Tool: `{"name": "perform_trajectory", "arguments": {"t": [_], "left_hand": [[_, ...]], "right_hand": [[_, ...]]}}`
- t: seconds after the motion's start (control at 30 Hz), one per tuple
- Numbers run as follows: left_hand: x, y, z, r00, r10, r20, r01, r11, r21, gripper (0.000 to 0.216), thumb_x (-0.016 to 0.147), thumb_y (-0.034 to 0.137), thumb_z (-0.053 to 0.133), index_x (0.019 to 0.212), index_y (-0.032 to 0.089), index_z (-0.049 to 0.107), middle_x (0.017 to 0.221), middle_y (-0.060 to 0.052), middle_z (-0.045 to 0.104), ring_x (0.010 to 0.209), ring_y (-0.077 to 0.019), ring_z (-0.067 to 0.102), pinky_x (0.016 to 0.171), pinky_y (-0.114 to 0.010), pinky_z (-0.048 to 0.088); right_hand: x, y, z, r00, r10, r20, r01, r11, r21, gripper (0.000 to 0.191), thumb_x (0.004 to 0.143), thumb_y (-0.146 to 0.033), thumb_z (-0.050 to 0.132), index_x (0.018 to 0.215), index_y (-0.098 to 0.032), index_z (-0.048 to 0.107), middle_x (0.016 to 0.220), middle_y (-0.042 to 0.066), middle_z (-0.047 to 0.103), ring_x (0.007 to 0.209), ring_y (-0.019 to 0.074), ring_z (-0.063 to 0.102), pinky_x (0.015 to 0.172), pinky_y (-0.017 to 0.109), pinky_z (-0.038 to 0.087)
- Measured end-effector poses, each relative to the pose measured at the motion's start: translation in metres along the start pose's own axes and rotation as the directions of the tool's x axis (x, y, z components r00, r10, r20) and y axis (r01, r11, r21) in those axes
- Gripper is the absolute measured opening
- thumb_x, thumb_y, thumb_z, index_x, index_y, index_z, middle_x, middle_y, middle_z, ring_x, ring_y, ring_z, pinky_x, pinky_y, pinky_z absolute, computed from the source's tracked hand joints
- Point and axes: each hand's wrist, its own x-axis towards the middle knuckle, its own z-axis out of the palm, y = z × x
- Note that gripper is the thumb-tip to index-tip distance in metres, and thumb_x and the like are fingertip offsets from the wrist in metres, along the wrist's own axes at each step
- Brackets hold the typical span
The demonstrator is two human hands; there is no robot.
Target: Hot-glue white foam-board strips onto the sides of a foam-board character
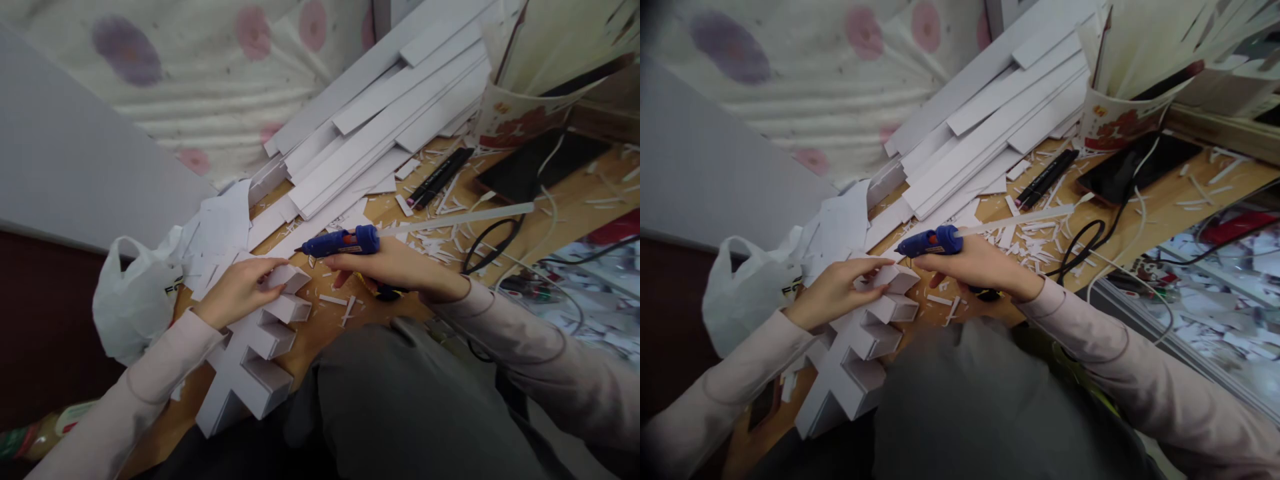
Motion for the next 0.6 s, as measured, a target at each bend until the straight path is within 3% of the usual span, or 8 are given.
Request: {"name": "perform_trajectory", "arguments": {"t": [0.2, 0.47, 0.6], "left_hand": [[-0.024, 0.014, -0.006, 0.998, 0.063, 0.017, -0.063, 0.998, 0.006, 0.036, 0.09, 0.03, 0.058, 0.125, 0.022, 0.064, 0.121, -0.005, 0.074, 0.109, -0.0233, 0.069, 0.097, -0.037, 0.053], [-0.077, 0.037, -0.004, 0.967, 0.253, 0.034, -0.254, 0.964, 0.075, 0.037, 0.098, 0.018, 0.051, 0.134, 0.024, 0.049, 0.121, -0.007, 0.07, 0.108, -0.0204, 0.067, 0.09, -0.034, 0.057], [-0.088, 0.048, 0.01, 0.97, 0.242, 0.019, -0.242, 0.969, 0.04, 0.042, 0.093, 0.011, 0.053, 0.133, 0.023, 0.048, 0.119, -0.007, 0.07, 0.107, -0.0203, 0.067, 0.089, -0.034, 0.058]], "right_hand": [[-0.006, -0.008, -0.003, 1.0, 0.008, -0.029, -0.008, 1.0, -0.022, 0.026, 0.083, -0.044, 0.072, 0.09, -0.019, 0.073, 0.075, 0.004, 0.078, 0.039, 0.0055, 0.05, 0.035, 0.016, 0.039], [-0.011, -0.01, -0.004, 0.998, 0.025, 0.054, -0.025, 1.0, 0.007, 0.032, 0.079, -0.045, 0.075, 0.097, -0.019, 0.075, 0.071, 0.005, 0.077, 0.038, 0.0065, 0.048, 0.033, 0.016, 0.038], [-0.009, -0.01, 0.001, 0.989, 0.061, 0.132, -0.053, 0.996, -0.065, 0.035, 0.078, -0.046, 0.075, 0.104, -0.022, 0.076, 0.072, 0.003, 0.077, 0.037, 0.0061, 0.048, 0.033, 0.016, 0.038]]}}
